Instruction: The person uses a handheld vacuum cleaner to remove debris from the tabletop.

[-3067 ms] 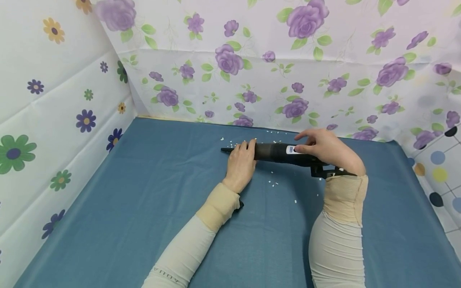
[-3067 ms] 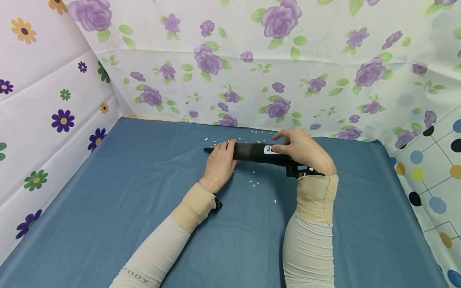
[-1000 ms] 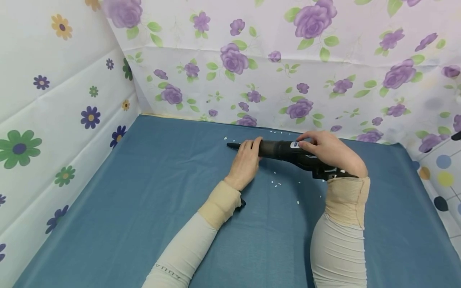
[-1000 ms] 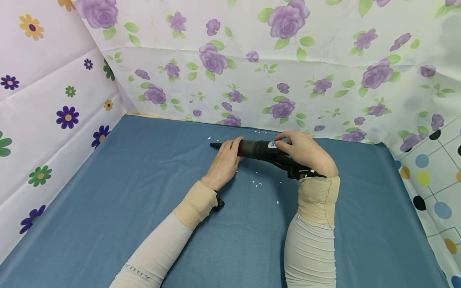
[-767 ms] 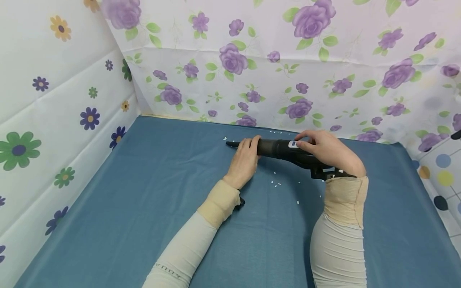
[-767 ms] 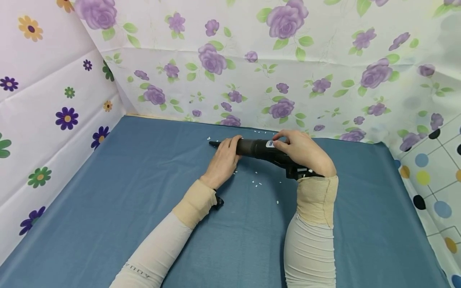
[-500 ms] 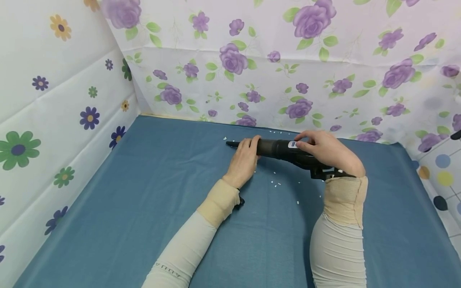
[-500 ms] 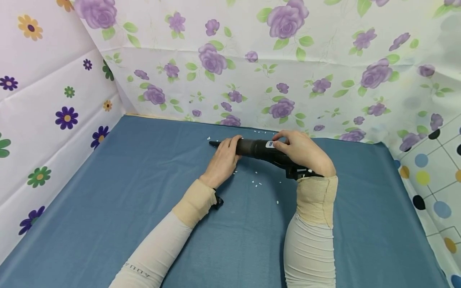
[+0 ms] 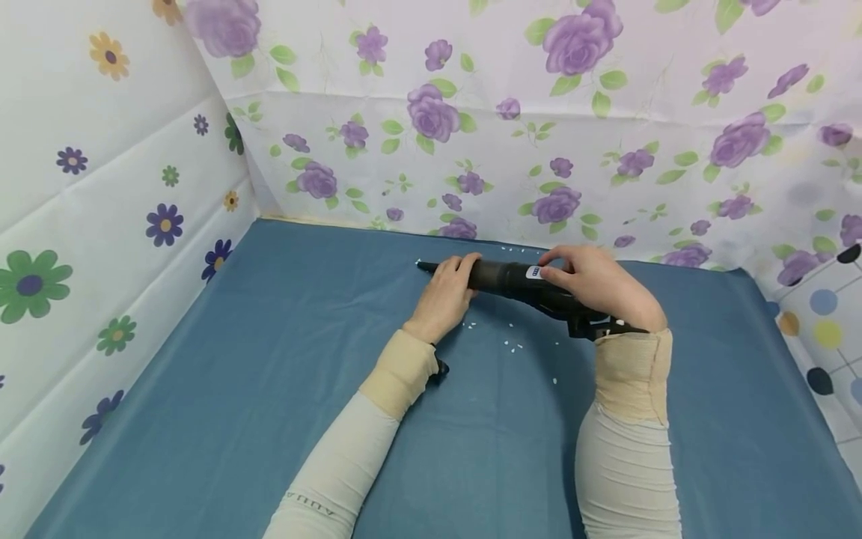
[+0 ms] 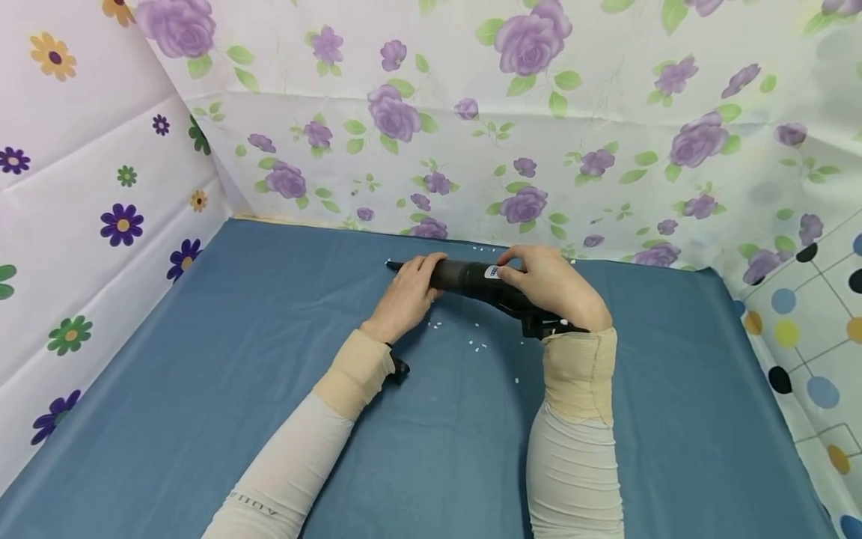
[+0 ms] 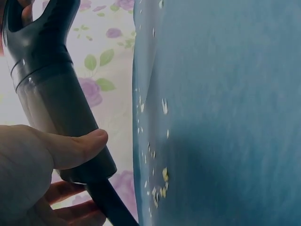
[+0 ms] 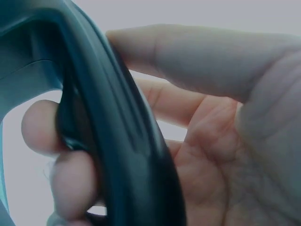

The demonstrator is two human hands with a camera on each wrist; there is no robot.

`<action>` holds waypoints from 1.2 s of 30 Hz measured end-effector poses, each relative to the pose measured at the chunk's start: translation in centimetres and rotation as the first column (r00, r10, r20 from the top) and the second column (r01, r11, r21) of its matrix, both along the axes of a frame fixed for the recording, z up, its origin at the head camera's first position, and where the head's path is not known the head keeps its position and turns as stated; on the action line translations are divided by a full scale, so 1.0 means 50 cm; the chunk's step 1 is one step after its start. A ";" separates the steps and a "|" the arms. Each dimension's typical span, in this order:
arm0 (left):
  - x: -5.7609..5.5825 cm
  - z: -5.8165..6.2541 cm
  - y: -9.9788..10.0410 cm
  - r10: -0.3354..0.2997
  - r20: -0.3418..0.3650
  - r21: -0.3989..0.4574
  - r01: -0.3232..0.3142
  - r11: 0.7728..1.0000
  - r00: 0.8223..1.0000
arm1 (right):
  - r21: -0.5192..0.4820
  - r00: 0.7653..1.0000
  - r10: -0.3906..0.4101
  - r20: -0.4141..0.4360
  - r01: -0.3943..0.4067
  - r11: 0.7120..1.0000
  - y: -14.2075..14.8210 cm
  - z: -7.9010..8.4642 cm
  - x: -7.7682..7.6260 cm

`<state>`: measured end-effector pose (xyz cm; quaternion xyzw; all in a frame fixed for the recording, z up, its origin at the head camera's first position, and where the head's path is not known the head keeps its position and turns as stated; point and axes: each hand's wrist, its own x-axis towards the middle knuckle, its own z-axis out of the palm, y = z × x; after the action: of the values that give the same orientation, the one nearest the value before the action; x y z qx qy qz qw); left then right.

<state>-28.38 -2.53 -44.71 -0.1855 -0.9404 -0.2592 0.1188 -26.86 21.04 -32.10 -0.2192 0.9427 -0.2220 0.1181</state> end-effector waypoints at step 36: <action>-0.021 -0.004 0.019 0.062 -0.011 -0.001 -0.062 0.998 0.998 | 0.031 0.998 -0.021 0.051 0.019 0.999 -0.003 -0.001 -0.003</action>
<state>-29.44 -1.59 -44.91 -0.1579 -0.9451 -0.2539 0.1318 -27.03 20.87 -32.14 -0.2020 0.9448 -0.2143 0.1435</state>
